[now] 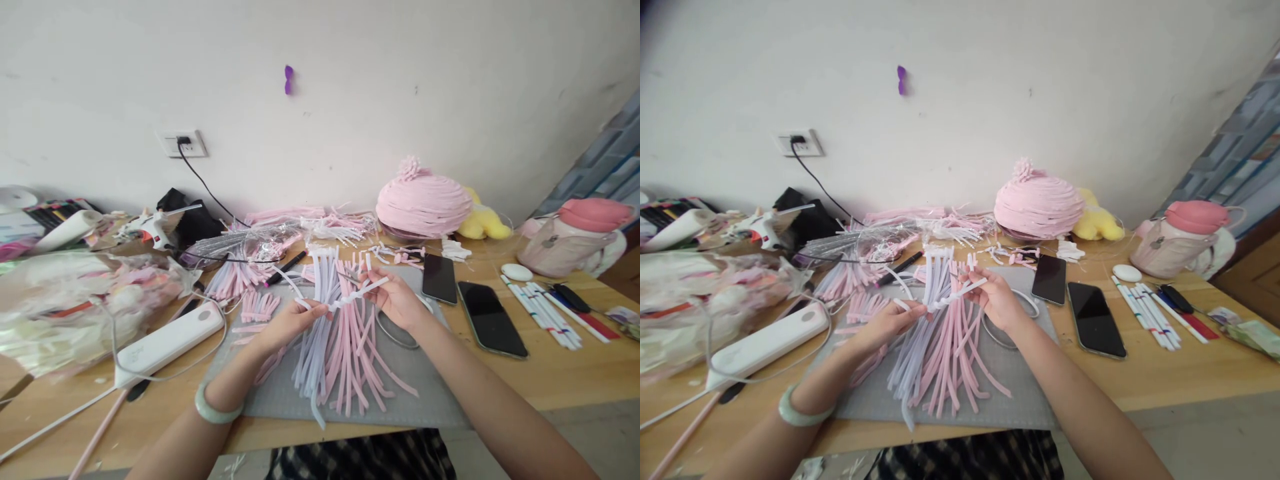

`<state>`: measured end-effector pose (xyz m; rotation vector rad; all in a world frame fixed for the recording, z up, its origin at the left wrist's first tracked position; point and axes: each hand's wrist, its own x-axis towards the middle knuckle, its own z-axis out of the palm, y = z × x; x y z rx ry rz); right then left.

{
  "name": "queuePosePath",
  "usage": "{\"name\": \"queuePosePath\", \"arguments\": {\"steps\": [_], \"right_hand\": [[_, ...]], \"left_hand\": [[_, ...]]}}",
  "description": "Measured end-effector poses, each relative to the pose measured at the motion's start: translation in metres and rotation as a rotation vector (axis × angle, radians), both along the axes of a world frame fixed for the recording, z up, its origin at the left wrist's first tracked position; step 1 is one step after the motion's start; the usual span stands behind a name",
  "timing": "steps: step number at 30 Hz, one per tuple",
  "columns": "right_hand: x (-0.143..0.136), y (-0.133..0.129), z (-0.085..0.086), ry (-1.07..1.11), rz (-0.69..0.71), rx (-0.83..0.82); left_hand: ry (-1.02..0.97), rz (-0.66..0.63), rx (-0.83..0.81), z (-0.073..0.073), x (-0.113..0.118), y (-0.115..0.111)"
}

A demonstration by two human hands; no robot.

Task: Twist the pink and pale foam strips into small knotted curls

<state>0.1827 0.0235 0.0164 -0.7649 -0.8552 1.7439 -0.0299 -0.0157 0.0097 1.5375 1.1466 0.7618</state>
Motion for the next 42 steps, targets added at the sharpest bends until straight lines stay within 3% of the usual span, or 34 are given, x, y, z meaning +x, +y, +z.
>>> {"name": "queuePosePath", "arguments": {"steps": [4, 8, 14, 21, 25, 31, 34, 37, 40, 42], "right_hand": [[-0.002, 0.003, -0.005, 0.101, -0.149, -0.054], [-0.006, 0.002, -0.007, 0.164, -0.226, -0.015], [-0.007, 0.002, -0.007, 0.177, -0.263, -0.140], [0.003, 0.006, 0.002, 0.323, -0.419, -0.007], [0.014, 0.012, 0.007, 0.336, -0.491, -0.012], [0.016, 0.016, 0.004, 0.297, -0.548, -0.100], [0.012, 0.014, 0.003, 0.289, -0.490, -0.159], [0.006, 0.010, 0.003, 0.244, -0.389, -0.217], [0.000, 0.004, 0.000, 0.179, -0.263, -0.229], [-0.004, 0.001, -0.003, 0.129, -0.185, -0.228]], "left_hand": [[0.163, -0.016, 0.204, 0.002, -0.005, 0.007], [0.255, -0.001, 0.242, 0.005, -0.012, 0.010], [0.402, 0.273, 0.492, -0.001, -0.012, 0.008], [1.020, 0.261, 0.760, 0.001, -0.016, 0.007], [1.264, 0.332, 0.665, 0.006, -0.028, 0.013], [1.357, 0.423, 0.366, 0.000, -0.046, 0.021], [1.217, 0.496, 0.466, -0.001, -0.043, 0.021], [0.719, 0.499, 0.587, 0.000, -0.032, 0.020], [0.021, 0.385, 0.366, 0.000, -0.018, 0.015], [-0.316, 0.284, 0.209, 0.000, -0.011, 0.012]]}}
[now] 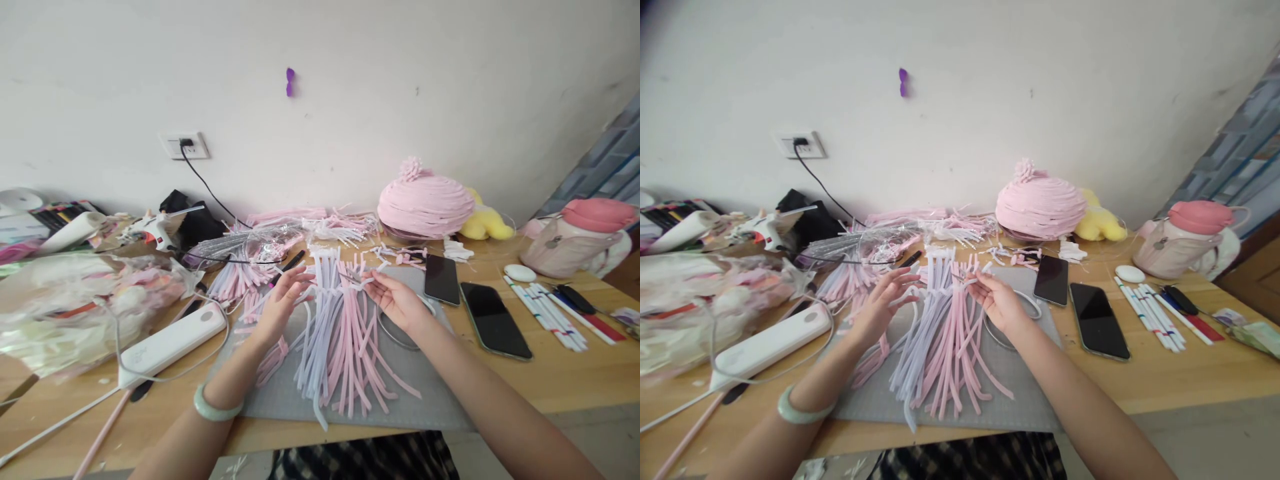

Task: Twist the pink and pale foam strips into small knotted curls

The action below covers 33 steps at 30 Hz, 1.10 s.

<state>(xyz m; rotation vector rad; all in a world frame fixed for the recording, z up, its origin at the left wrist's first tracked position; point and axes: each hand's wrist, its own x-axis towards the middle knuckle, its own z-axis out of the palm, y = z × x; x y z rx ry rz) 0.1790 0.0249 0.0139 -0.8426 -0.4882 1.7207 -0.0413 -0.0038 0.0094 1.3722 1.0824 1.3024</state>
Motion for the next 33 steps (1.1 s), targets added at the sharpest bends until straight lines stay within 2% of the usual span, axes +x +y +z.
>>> {"name": "queuePosePath", "arguments": {"steps": [1, 3, 7, 9, 12, 14, 15, 17, 19, 21, 26, 33], "right_hand": [[-0.002, -0.001, -0.001, -0.023, 0.035, 0.001], [-0.005, -0.004, -0.003, -0.074, 0.081, 0.016], [-0.010, -0.009, -0.003, -0.188, 0.088, 0.109], [-0.012, -0.012, -0.001, -0.233, 0.058, 0.164], [-0.013, -0.014, 0.000, -0.254, 0.027, 0.187], [-0.014, -0.015, 0.001, -0.244, 0.025, 0.165], [-0.014, -0.015, 0.000, -0.240, 0.025, 0.157], [-0.015, -0.015, -0.001, -0.245, 0.020, 0.158], [-0.016, -0.016, -0.004, -0.264, 0.005, 0.168], [-0.018, -0.016, -0.006, -0.295, -0.001, 0.180], [-0.024, -0.019, -0.009, -0.395, -0.004, 0.253], [-0.023, -0.024, -0.016, -0.728, -0.079, 0.528]], "left_hand": [[-0.088, -0.060, -0.047, 0.000, 0.002, -0.002], [-0.120, -0.168, -0.139, 0.001, 0.004, -0.004], [0.100, -0.394, -0.281, 0.007, 0.003, -0.007], [0.157, -0.572, -0.356, 0.011, 0.000, -0.009], [0.048, -0.858, -0.460, 0.017, -0.003, -0.013], [-0.060, -0.917, -0.506, 0.018, -0.001, -0.016], [-0.098, -0.891, -0.521, 0.016, 0.001, -0.017], [-0.119, -0.718, -0.532, 0.011, 0.009, -0.018], [-0.063, -0.499, -0.489, 0.004, 0.019, -0.019], [0.010, -0.394, -0.433, -0.002, 0.028, -0.018], [0.163, -0.376, -0.353, -0.009, 0.039, -0.019], [0.066, -0.240, -0.353, -0.008, 0.041, -0.021]]}}
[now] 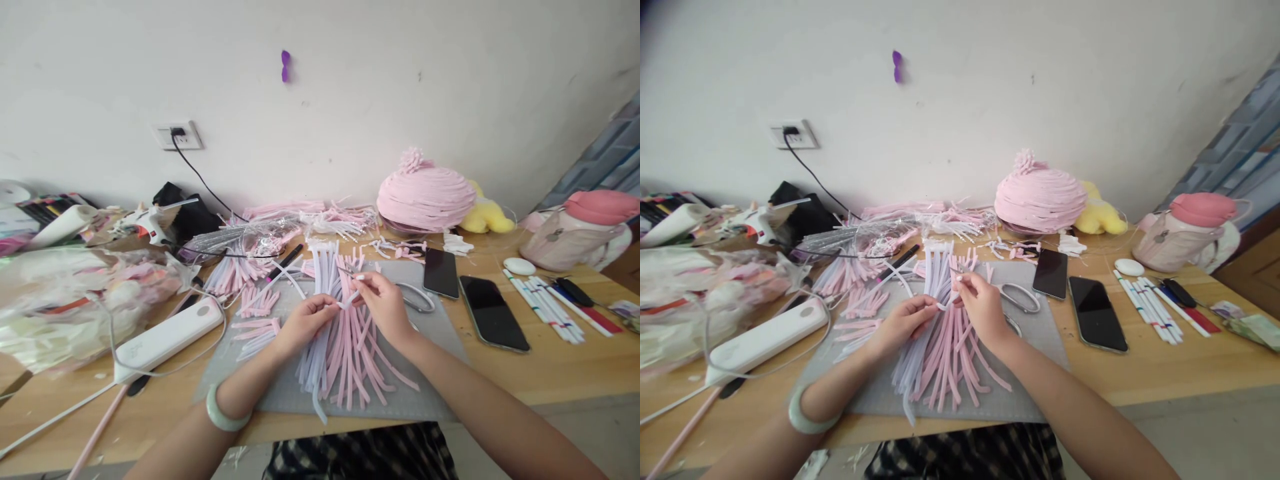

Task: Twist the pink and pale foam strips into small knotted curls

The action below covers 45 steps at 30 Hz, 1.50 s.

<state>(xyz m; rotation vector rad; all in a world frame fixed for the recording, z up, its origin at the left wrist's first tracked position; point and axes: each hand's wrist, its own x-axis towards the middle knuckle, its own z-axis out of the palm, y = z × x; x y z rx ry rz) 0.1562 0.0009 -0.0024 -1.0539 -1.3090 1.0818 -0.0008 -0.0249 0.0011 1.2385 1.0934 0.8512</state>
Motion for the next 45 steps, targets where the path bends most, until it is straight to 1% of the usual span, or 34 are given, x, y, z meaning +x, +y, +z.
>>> {"name": "queuePosePath", "arguments": {"steps": [2, 5, 7, 9, 11, 17, 20, 23, 26, 29, 32, 35, 38, 45], "right_hand": [[0.002, -0.001, 0.000, -0.143, -0.020, 0.130], [0.004, -0.003, 0.004, -0.393, -0.037, 0.367], [0.004, -0.005, 0.006, -0.556, -0.023, 0.450], [0.004, -0.007, 0.008, -0.688, -0.001, 0.468], [0.003, -0.010, 0.008, -0.775, 0.022, 0.476], [0.002, -0.016, 0.007, -0.908, 0.071, 0.492], [0.001, -0.017, 0.009, -0.895, 0.087, 0.480], [-0.001, -0.017, 0.012, -0.792, 0.137, 0.456], [-0.003, -0.018, 0.015, -0.696, 0.185, 0.394], [-0.005, -0.018, 0.015, -0.642, 0.158, 0.332], [-0.005, -0.018, 0.014, -0.579, 0.122, 0.305], [-0.006, -0.018, 0.012, -0.544, 0.114, 0.315], [-0.006, -0.018, 0.010, -0.531, 0.111, 0.333], [-0.006, -0.017, 0.010, -0.545, 0.119, 0.330]], "left_hand": [[-0.018, 0.026, 0.004, -0.001, -0.001, 0.000], [-0.049, 0.054, 0.037, -0.002, -0.001, 0.000], [-0.063, 0.082, 0.052, -0.003, -0.001, 0.000], [-0.075, 0.110, 0.056, -0.003, -0.001, 0.001], [-0.081, 0.131, 0.055, -0.002, -0.001, 0.001], [-0.076, 0.158, 0.043, 0.000, -0.001, 0.001], [-0.055, 0.161, 0.032, 0.001, -0.001, 0.001], [-0.012, 0.166, 0.044, 0.001, -0.001, 0.001], [0.032, 0.164, 0.078, 0.001, -0.001, 0.001], [0.056, 0.172, 0.112, 0.003, -0.002, 0.000], [-0.006, 0.190, 0.100, 0.004, -0.001, -0.001], [-0.119, 0.246, 0.067, 0.005, -0.001, -0.002], [-0.171, 0.284, 0.074, 0.004, -0.001, 0.000], [-0.089, 0.172, 0.107, 0.001, -0.006, 0.005]]}}
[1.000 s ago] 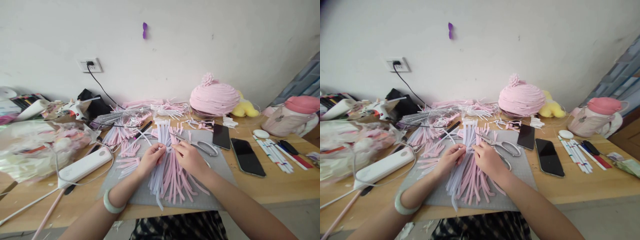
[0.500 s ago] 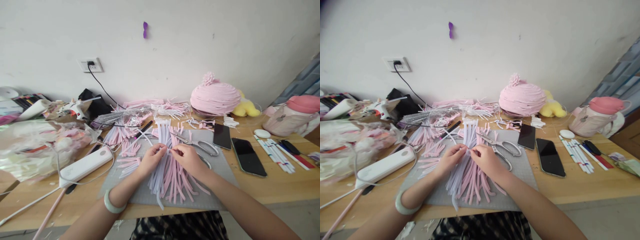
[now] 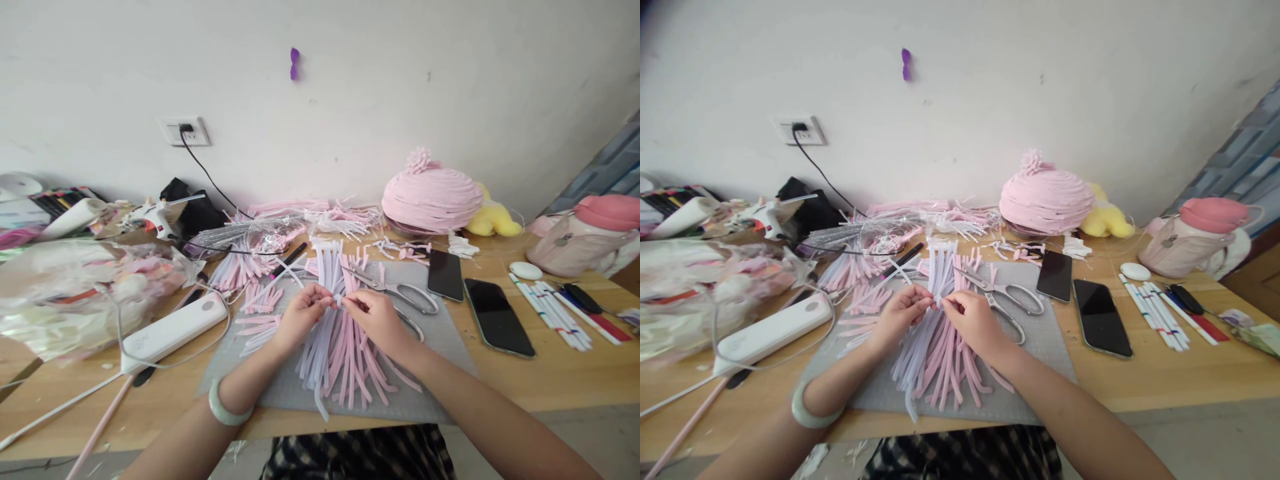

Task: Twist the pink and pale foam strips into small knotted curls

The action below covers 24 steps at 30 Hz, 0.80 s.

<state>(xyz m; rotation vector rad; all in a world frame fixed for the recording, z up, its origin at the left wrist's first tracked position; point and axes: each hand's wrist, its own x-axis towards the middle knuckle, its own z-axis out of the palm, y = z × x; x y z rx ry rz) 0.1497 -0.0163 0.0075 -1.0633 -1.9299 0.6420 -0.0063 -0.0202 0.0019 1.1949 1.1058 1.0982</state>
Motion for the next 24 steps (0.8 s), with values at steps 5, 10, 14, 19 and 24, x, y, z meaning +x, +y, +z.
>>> {"name": "queuePosePath", "arguments": {"steps": [5, 10, 14, 19, 24], "right_hand": [[0.002, 0.000, 0.003, -0.101, 0.066, 0.015], [0.004, 0.001, 0.001, -0.163, 0.096, 0.058], [0.004, 0.001, -0.002, -0.208, 0.165, 0.090], [0.003, 0.003, -0.008, -0.084, 0.122, -0.026], [0.001, 0.007, -0.014, 0.038, 0.069, -0.377]], "left_hand": [[0.194, -0.066, 0.139, 0.000, -0.007, 0.001], [0.489, -0.123, 0.308, 0.005, -0.013, -0.002], [0.616, -0.176, 0.381, 0.007, -0.014, -0.004], [0.789, -0.239, 0.418, 0.008, -0.014, -0.008], [0.892, -0.312, 0.382, 0.010, -0.011, -0.012]]}}
